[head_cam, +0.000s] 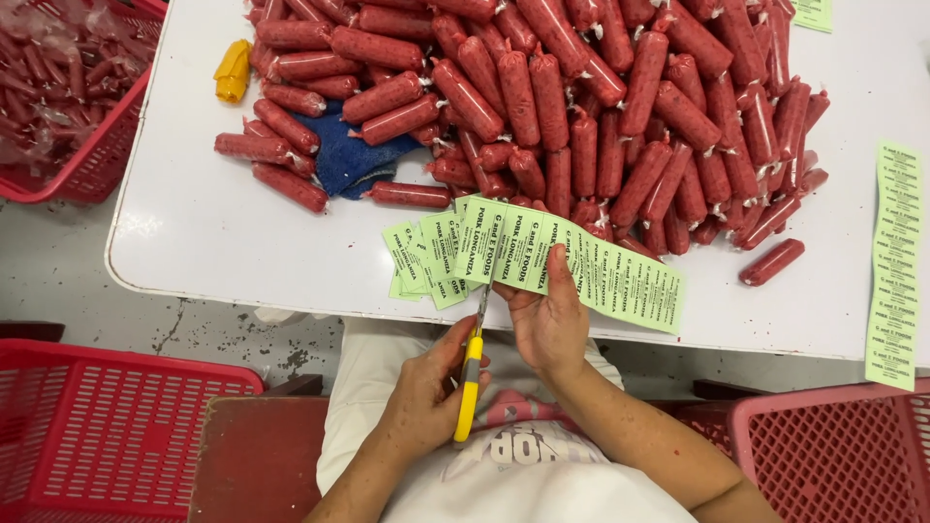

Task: The person holds a long strip of green labels and uses yellow-handled scissors to cut them into individual pieces. The cut labels are placed on the table next to a large pile of packaged sausages. The person repeats this cutting process throughout the video.

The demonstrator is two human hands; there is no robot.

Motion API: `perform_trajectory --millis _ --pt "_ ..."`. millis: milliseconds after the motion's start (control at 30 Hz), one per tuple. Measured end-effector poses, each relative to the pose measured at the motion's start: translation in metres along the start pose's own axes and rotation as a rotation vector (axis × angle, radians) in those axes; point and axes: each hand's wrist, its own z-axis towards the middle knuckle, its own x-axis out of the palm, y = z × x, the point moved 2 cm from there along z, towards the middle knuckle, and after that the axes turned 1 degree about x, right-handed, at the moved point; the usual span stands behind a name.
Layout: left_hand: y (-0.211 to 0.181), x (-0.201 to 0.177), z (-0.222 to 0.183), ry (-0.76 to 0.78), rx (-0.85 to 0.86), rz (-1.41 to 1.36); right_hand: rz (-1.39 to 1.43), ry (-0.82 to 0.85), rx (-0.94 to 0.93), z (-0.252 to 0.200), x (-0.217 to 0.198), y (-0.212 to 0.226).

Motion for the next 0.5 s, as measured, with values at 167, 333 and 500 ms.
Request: perform_trajectory --millis 167,333,500 --pt "0.006 0.004 -0.001 -0.045 0.005 -0.038 -0.009 -0.005 0.024 0.002 0.001 -0.003" --pt "0.003 0.003 0.002 -0.056 -0.032 -0.059 -0.068 -0.110 0.117 -0.003 0.008 -0.004" --pt "-0.004 0.001 0.003 -0.032 -0.103 -0.063 -0.099 -0.103 0.145 0.000 0.006 -0.008"
